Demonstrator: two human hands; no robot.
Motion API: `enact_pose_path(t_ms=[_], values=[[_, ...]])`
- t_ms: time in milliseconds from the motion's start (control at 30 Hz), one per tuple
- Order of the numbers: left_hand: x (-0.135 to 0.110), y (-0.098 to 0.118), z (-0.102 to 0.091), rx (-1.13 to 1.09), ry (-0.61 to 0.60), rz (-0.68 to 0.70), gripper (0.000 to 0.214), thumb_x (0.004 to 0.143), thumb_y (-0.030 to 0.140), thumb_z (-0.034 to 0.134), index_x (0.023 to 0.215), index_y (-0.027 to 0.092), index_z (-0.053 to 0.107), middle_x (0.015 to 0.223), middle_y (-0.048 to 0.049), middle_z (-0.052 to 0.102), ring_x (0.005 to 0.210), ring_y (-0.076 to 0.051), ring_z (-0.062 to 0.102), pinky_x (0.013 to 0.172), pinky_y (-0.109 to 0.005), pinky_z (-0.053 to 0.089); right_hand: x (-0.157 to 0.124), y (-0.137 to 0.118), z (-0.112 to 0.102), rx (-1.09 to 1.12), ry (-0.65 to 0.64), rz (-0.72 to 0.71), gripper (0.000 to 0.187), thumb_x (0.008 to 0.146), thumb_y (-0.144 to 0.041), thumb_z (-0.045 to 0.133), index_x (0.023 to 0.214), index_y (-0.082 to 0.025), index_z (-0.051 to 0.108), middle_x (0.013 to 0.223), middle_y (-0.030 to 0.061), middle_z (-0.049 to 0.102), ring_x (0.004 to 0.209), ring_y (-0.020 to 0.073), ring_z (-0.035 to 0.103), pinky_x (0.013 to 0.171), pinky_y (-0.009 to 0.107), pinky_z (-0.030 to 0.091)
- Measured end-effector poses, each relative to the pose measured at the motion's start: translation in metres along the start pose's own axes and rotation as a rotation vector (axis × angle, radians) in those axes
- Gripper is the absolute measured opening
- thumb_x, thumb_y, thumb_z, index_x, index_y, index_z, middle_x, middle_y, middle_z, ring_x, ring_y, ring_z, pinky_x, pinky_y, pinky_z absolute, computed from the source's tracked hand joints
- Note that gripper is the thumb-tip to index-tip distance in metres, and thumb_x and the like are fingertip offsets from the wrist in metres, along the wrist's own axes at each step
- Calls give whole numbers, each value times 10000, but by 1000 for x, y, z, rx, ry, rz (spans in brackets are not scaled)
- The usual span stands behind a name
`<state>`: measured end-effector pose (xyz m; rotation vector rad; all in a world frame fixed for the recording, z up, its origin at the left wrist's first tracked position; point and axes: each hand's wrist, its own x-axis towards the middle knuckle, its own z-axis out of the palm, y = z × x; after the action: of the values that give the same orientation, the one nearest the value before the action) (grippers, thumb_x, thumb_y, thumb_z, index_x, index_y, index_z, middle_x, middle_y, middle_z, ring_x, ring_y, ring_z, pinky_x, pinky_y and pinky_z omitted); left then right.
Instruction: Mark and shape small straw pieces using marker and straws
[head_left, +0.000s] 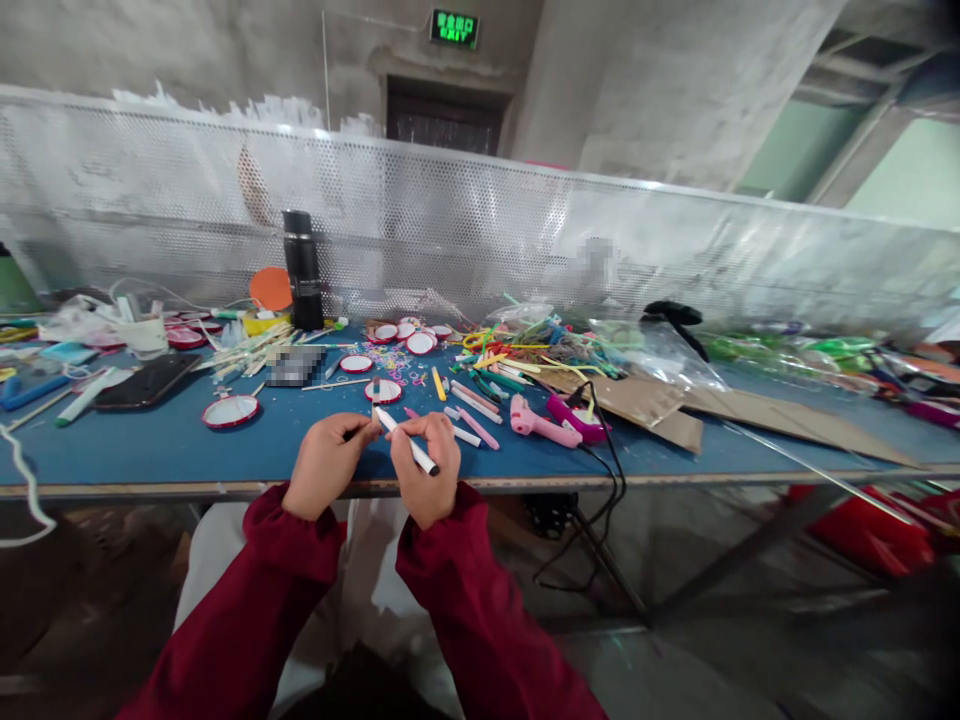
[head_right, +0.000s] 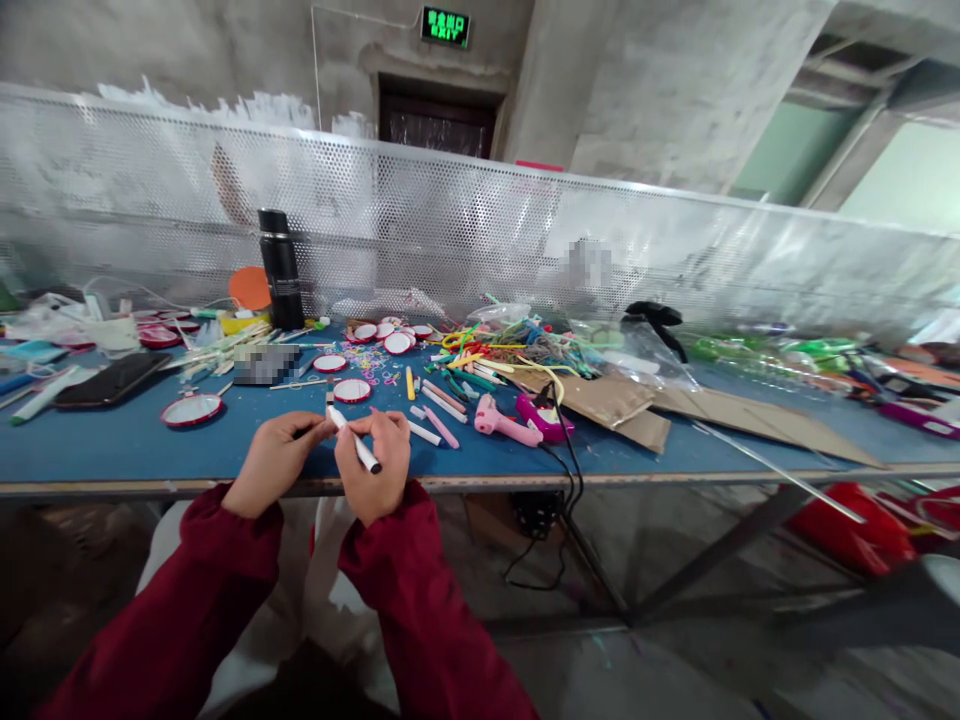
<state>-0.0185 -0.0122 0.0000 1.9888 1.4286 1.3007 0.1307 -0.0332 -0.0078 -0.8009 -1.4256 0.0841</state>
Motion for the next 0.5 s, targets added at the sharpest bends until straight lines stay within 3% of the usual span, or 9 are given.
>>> enact_pose_path(t_ms=[500], values=[[-1, 2, 0, 10, 11, -2, 311, 885, 428, 565, 823, 198, 765, 835, -11, 757, 805, -184, 644, 723, -253, 439, -1, 0, 0, -13, -17, -10, 115, 861, -204, 568, 749, -226, 582, 726, -7, 662, 797, 178, 609, 912, 399, 453]])
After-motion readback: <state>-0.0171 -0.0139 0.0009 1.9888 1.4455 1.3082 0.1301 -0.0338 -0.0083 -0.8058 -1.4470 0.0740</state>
